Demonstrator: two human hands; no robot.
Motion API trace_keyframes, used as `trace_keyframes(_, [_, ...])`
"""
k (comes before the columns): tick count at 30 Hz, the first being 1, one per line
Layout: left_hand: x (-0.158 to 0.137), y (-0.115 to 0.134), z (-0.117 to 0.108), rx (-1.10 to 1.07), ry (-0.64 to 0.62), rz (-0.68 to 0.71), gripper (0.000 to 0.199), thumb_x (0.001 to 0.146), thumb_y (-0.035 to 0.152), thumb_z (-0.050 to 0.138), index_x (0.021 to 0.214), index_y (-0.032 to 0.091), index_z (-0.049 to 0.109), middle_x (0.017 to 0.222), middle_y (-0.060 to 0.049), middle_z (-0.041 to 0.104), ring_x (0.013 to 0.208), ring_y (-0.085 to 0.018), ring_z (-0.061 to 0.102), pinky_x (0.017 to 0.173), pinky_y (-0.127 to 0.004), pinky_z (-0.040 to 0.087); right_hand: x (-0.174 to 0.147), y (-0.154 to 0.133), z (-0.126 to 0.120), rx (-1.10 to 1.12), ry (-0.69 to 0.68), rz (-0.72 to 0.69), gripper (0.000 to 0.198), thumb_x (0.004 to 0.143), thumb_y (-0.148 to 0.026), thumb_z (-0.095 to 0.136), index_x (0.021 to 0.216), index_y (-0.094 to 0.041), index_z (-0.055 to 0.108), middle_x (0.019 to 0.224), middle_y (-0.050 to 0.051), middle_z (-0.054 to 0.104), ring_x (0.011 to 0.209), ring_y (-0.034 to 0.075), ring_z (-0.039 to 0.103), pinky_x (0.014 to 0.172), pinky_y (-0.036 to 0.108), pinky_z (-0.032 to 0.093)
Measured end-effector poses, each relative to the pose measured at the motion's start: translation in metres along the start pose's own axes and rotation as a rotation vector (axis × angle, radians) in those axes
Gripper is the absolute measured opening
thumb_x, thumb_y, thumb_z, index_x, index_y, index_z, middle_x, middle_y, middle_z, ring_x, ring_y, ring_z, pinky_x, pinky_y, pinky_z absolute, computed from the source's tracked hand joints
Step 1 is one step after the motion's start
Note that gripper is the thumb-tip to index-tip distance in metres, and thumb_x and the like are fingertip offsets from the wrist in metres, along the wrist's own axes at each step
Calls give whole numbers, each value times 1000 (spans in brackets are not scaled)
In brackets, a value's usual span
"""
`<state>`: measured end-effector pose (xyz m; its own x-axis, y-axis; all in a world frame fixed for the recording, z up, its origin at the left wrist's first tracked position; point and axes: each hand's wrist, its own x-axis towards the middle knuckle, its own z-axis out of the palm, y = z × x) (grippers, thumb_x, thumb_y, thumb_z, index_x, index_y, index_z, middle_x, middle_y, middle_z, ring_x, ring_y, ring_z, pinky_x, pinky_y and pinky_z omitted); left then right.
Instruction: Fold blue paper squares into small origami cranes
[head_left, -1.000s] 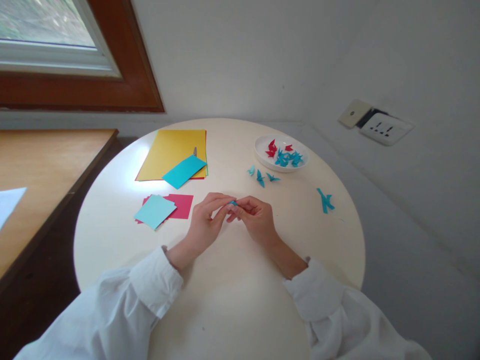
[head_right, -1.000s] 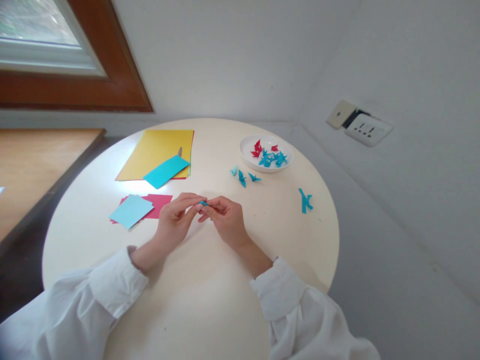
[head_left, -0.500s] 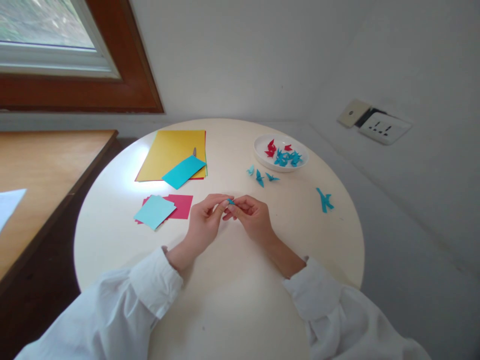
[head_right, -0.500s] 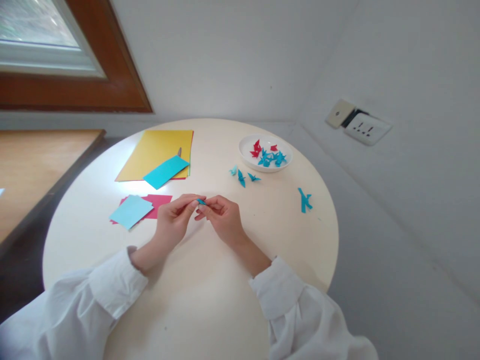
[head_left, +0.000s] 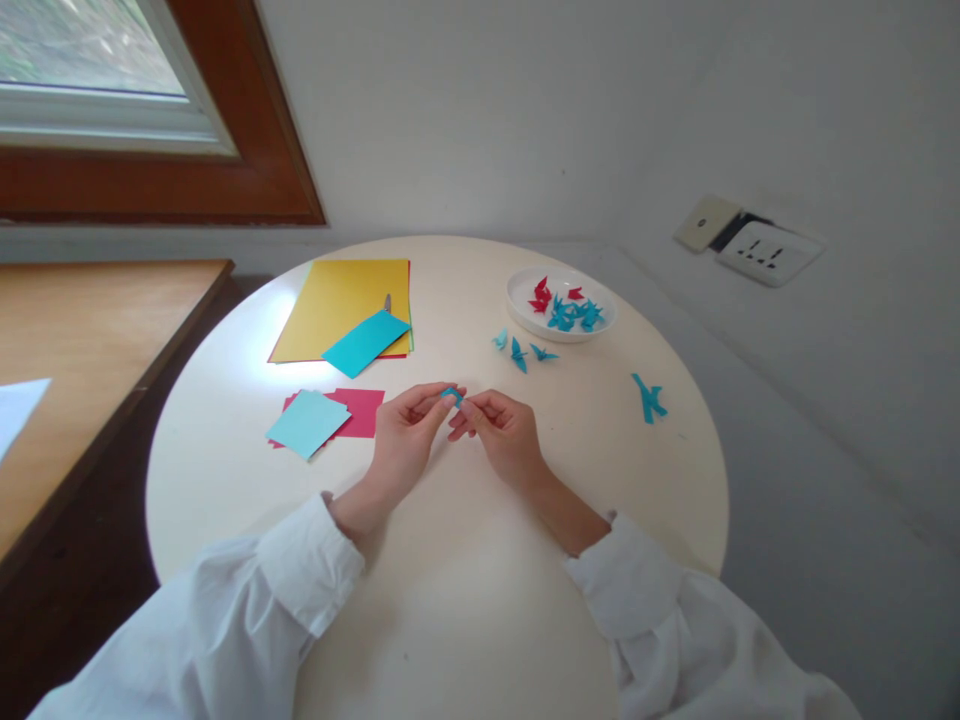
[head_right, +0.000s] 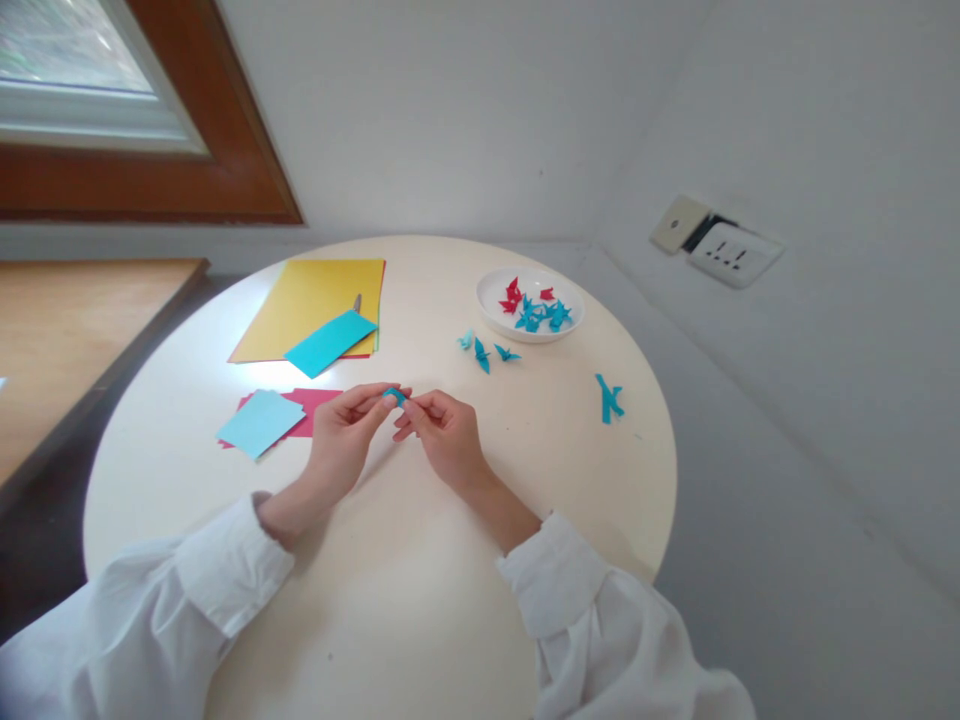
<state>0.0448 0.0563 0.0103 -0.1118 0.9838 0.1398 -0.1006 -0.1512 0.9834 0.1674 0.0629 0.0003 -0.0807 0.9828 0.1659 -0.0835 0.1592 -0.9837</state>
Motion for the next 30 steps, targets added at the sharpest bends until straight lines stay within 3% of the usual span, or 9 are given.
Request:
trace_keyframes(5, [2, -1, -1, -109, -52, -24, 14, 70, 26, 69, 81, 18, 70, 92, -6, 72, 88, -18, 65, 79, -32, 51, 0, 1, -2, -32, 61, -32, 23, 68, -39, 68, 65, -18, 58, 59, -2, 61, 52, 11, 59, 53, 25, 48])
trace_keyframes(9, [6, -3, -3, -239, -97, -99, 13, 66, 26, 72, 76, 19, 71, 105, -6, 68, 97, -19, 61, 86, -33, 48, -1, 3, -4, -81, 102, -103, 24, 65, -35, 72, 78, -19, 60, 76, 1, 64, 68, 13, 61, 61, 25, 49])
trace_keyframes(12, [7, -3, -4, -276, -113, -138, 14, 63, 27, 74, 74, 20, 71, 95, -4, 69, 89, -17, 62, 83, -33, 48, -1, 6, -5, -98, 59, -119, 22, 69, -35, 68, 84, -20, 63, 82, 3, 67, 76, 15, 62, 68, 27, 51])
trace_keyframes(17, [7, -2, -4, -294, -154, -155, 12, 63, 27, 73, 74, 21, 71, 74, 0, 69, 73, -13, 61, 74, -30, 48, -1, 7, -5, -69, 62, -112, 17, 71, -35, 66, 78, -19, 65, 74, 3, 68, 68, 15, 63, 66, 29, 52])
trace_keyframes(23, [9, -8, -5, -190, -65, -110, 17, 60, 26, 76, 74, 18, 70, 76, -2, 70, 73, -13, 62, 71, -28, 48, -1, 1, -3, -64, 108, -109, 13, 70, -31, 66, 72, -19, 64, 66, 0, 65, 58, 13, 62, 58, 26, 50])
trace_keyframes(30, [10, -9, -6, -111, -87, -126, 17, 63, 26, 74, 76, 17, 69, 77, -2, 70, 73, -13, 62, 70, -26, 47, 0, 2, -6, -183, 124, -131, 12, 73, -30, 63, 70, -18, 61, 63, 0, 63, 55, 12, 60, 55, 25, 46])
